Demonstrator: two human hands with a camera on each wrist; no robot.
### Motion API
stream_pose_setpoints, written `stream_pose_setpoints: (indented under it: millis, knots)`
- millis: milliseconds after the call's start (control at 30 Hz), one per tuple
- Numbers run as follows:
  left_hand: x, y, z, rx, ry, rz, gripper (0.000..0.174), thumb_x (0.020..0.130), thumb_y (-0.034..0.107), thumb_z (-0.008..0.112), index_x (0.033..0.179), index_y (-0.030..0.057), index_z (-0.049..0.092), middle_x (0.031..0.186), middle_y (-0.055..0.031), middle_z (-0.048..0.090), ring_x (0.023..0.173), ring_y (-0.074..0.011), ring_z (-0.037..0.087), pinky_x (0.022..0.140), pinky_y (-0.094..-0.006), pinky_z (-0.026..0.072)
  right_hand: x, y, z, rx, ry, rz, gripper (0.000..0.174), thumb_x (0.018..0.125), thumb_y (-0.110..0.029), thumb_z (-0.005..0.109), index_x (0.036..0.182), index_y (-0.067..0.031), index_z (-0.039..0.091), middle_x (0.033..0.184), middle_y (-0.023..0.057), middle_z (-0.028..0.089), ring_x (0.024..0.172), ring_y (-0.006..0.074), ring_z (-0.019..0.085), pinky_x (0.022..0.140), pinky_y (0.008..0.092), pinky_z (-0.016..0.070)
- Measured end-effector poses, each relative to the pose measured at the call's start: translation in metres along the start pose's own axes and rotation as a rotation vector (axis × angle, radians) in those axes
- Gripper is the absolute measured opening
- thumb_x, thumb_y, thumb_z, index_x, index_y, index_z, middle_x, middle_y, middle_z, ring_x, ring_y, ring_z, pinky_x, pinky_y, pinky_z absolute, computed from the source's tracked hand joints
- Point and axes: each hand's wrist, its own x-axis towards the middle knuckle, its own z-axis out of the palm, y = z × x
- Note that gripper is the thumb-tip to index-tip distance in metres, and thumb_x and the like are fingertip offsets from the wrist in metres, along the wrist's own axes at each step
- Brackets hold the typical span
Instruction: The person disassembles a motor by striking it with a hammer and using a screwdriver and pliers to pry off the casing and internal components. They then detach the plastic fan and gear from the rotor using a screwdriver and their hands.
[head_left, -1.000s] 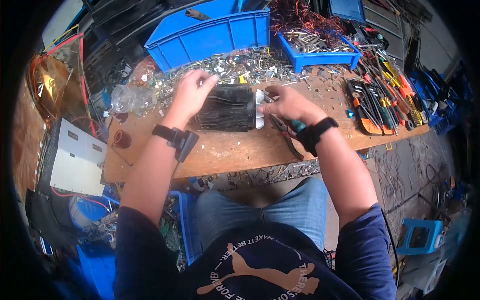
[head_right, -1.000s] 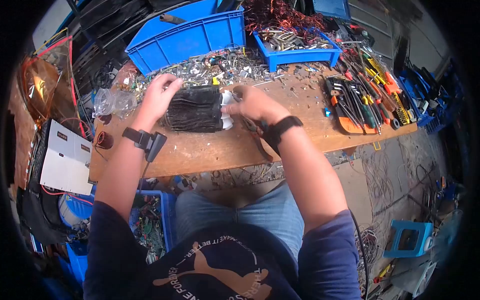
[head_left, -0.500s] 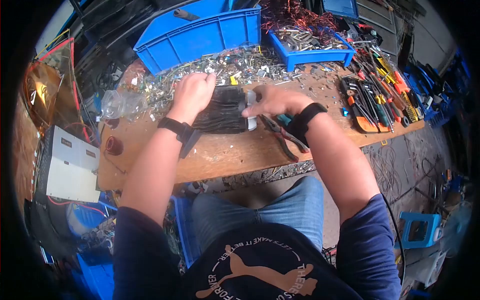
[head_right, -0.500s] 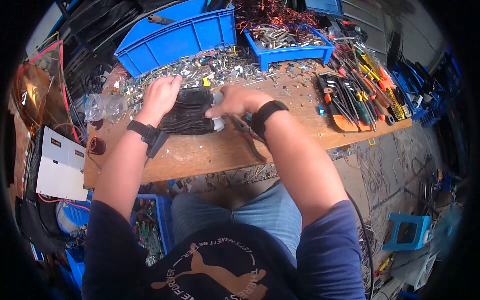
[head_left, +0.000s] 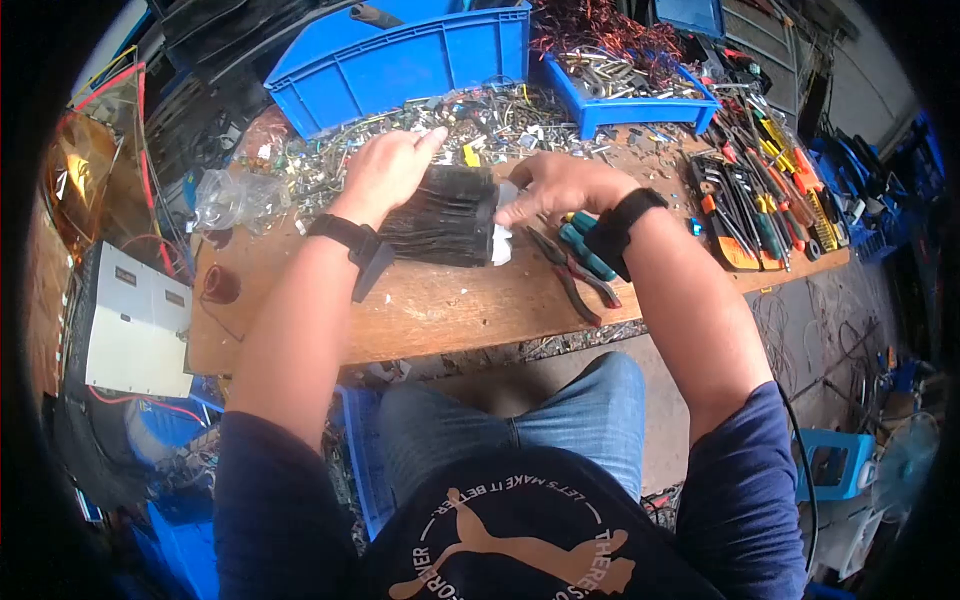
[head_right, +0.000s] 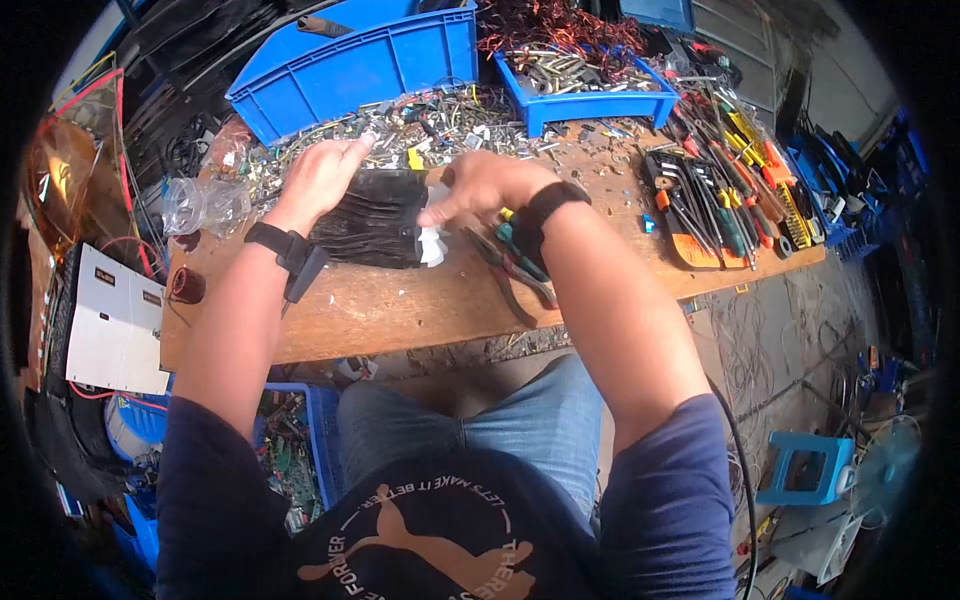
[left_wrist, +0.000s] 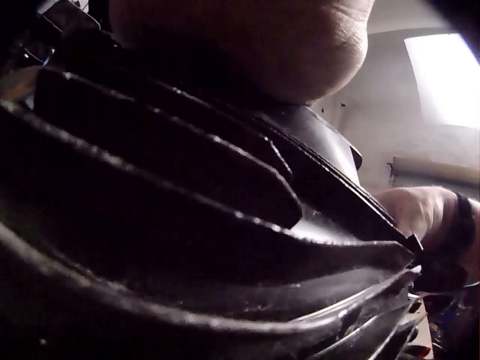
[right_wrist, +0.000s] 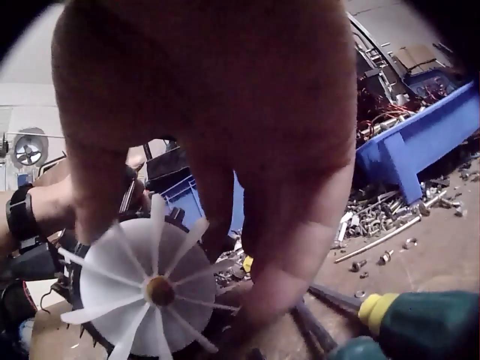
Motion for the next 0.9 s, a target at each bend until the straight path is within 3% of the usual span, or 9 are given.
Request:
stream_pose_setpoints:
  millis: [200, 233, 433, 633, 733, 833, 900]
  knots:
    - [-0.002, -0.001, 0.003, 0.013, 0.023, -0.031, 0.058, 0.095, 0.052, 0.044, 0.089, -0.0003, 0.068, 0.091, -0.0247, 0.065, 0.091, -0.0428, 0.061, 0.083, -0.0470, 0.0459, 0.013, -0.014, 0.004, -0.080, -0.047, 0.109, 0.055, 0.068, -0.034, 0.086, 0.103, 0.0041, 0.067, 0.093, 0.0155, 0.068, 0.085, 0.0242, 0.066, 0.052, 0.0300, 0.0510]
    - [-0.002, -0.001, 0.003, 0.025, 0.010, -0.034, 0.057, 0.095, 0.051, 0.043, 0.090, 0.0006, 0.069, 0.094, -0.0247, 0.066, 0.094, -0.0431, 0.061, 0.084, -0.0480, 0.0461, 0.010, -0.018, 0.003, -0.121, -0.065, 0.130, 0.057, 0.067, -0.033, 0.085, 0.107, 0.0042, 0.066, 0.098, 0.0190, 0.068, 0.093, 0.0277, 0.067, 0.061, 0.0329, 0.0535]
    - [0.004, 0.010, -0.003, 0.079, -0.024, -0.071, 0.059, 0.095, 0.050, 0.040, 0.093, -0.0028, 0.068, 0.098, -0.0271, 0.065, 0.098, -0.0439, 0.061, 0.088, -0.0490, 0.0461, 0.015, -0.017, 0.002, -0.222, 0.039, 0.109, 0.054, 0.065, -0.031, 0.084, 0.103, 0.0043, 0.068, 0.095, 0.0176, 0.070, 0.089, 0.0274, 0.067, 0.078, 0.0365, 0.0511]
    - [0.029, 0.004, 0.005, 0.085, -0.072, -0.072, 0.068, 0.095, 0.053, 0.040, 0.086, -0.0095, 0.066, 0.097, -0.0312, 0.063, 0.099, -0.0444, 0.059, 0.089, -0.0470, 0.0442, 0.021, -0.004, -0.004, -0.130, 0.021, 0.096, 0.053, 0.066, -0.033, 0.085, 0.100, 0.0045, 0.070, 0.089, 0.0149, 0.071, 0.084, 0.0273, 0.066, 0.078, 0.0376, 0.0504]
    - [0.042, 0.003, 0.008, 0.110, -0.137, -0.009, 0.068, 0.096, 0.050, 0.039, 0.090, -0.0119, 0.065, 0.098, -0.0327, 0.062, 0.101, -0.0452, 0.059, 0.090, -0.0470, 0.0436, 0.019, -0.004, -0.008, -0.102, -0.014, 0.106, 0.064, 0.065, -0.034, 0.086, 0.110, 0.0054, 0.065, 0.103, 0.0185, 0.069, 0.093, 0.0283, 0.066, 0.084, 0.0365, 0.0499]
    - [0.049, -0.002, 0.012, 0.103, -0.132, 0.016, 0.068, 0.097, 0.049, 0.038, 0.093, -0.0138, 0.064, 0.099, -0.0341, 0.061, 0.101, -0.0458, 0.058, 0.091, -0.0465, 0.0432, 0.000, -0.017, -0.019, -0.202, 0.056, -0.016, 0.079, 0.064, -0.034, 0.086, 0.124, 0.0062, 0.056, 0.120, 0.0234, 0.062, 0.107, 0.0315, 0.062, 0.092, 0.0370, 0.0480]
    - [0.048, -0.001, 0.010, 0.076, -0.167, -0.016, 0.068, 0.097, 0.049, 0.037, 0.094, -0.0133, 0.064, 0.100, -0.0340, 0.062, 0.102, -0.0457, 0.058, 0.091, -0.0460, 0.0430, -0.005, -0.030, -0.013, -0.296, 0.276, -0.155, 0.088, 0.063, -0.035, 0.086, 0.131, 0.0062, 0.049, 0.125, 0.0258, 0.057, 0.114, 0.0341, 0.057, 0.097, 0.0379, 0.0462]
